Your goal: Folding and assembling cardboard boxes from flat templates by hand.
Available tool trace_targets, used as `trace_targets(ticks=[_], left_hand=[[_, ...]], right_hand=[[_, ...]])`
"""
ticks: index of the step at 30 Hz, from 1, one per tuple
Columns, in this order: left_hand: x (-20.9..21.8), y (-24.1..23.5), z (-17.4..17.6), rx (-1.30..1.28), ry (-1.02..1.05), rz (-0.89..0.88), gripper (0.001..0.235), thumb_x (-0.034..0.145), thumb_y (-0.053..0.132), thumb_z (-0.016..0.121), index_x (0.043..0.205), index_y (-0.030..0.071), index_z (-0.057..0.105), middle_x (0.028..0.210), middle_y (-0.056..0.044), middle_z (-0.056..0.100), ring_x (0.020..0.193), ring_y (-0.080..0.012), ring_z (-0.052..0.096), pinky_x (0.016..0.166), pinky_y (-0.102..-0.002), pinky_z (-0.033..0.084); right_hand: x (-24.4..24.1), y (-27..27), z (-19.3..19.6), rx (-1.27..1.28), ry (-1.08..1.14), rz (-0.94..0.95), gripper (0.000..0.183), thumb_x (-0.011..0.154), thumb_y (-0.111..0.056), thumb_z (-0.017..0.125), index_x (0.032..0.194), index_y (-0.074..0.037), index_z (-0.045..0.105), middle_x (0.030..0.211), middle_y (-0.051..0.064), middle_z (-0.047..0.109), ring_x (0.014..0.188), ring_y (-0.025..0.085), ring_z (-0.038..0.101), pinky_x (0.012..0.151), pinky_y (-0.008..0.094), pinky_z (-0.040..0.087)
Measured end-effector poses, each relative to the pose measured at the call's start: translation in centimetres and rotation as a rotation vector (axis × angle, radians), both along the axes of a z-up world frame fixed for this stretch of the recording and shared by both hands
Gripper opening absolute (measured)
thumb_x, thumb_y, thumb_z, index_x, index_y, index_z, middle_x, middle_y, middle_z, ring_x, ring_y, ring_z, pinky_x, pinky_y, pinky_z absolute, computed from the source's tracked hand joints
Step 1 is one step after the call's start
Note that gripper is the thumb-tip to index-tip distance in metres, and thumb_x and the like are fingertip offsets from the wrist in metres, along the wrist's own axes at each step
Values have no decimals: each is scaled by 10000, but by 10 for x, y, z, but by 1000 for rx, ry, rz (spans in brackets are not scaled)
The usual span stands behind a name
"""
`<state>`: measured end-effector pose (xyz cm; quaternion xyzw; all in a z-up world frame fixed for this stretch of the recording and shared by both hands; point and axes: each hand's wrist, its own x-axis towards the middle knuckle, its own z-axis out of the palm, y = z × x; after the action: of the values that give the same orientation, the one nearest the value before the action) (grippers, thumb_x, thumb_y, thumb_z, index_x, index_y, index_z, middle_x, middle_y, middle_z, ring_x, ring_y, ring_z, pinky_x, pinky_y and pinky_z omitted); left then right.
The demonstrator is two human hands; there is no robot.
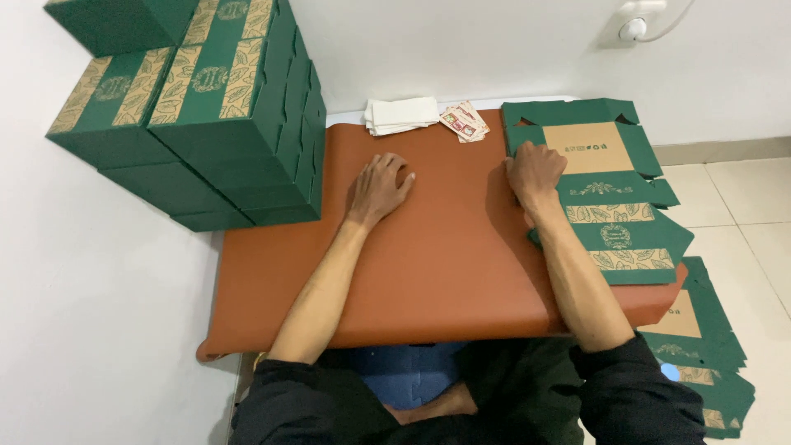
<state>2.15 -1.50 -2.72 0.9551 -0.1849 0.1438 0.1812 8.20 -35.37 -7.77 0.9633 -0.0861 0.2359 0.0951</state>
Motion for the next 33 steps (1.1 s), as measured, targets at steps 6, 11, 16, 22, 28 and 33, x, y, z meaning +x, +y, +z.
trace_targets(ticks=[6,11,16,22,28,33], left_hand=[[-13,14,21,-69,45,-81,323,1074,339,646,1246,81,736,1208,-123,725,1150,-330,710,920,-467,598],[-7,21,10,-114,45,-115,312,1070,318,658,1240,69,738,1219,-147,736,1146,-357,714,911,-489,611],[-3,23,6,-87,45,-108,311,1069,321,636,1236,79,736,1207,-123,737,1136,-319,710,909,-450,611],[9,19,-9,-36,-11,-138,305,1074,296,633,1217,47,737,1189,-152,726,1110,-342,703,887,-470,607],[18,9,-37,-163,-201,-46,369,979,293,698,1243,35,685,1182,-117,726,1023,-313,695,899,-461,556],[-4,7,-7,-373,-52,3,582,1060,442,569,1502,68,515,1214,-168,759,1015,-358,761,855,-484,600]], right_hand=[[11,-18,10,173,168,101,386,933,-433,787,890,-53,836,763,198,763,788,465,794,570,556,609],[23,-5,13,156,48,166,119,838,-61,713,745,-23,776,640,191,665,672,456,766,526,549,608],[-8,-1,61,306,62,269,127,892,-140,842,961,-35,857,777,253,745,762,510,767,595,586,634],[-38,-16,126,396,-6,298,261,1111,-212,739,1159,44,764,890,325,753,834,543,759,620,645,633],[-96,-18,221,541,-194,630,132,1190,37,465,1288,100,403,1022,462,651,757,561,720,595,550,630],[-126,-26,269,958,-249,1012,191,1305,-47,300,1414,110,310,1178,369,473,905,519,706,710,457,710]])
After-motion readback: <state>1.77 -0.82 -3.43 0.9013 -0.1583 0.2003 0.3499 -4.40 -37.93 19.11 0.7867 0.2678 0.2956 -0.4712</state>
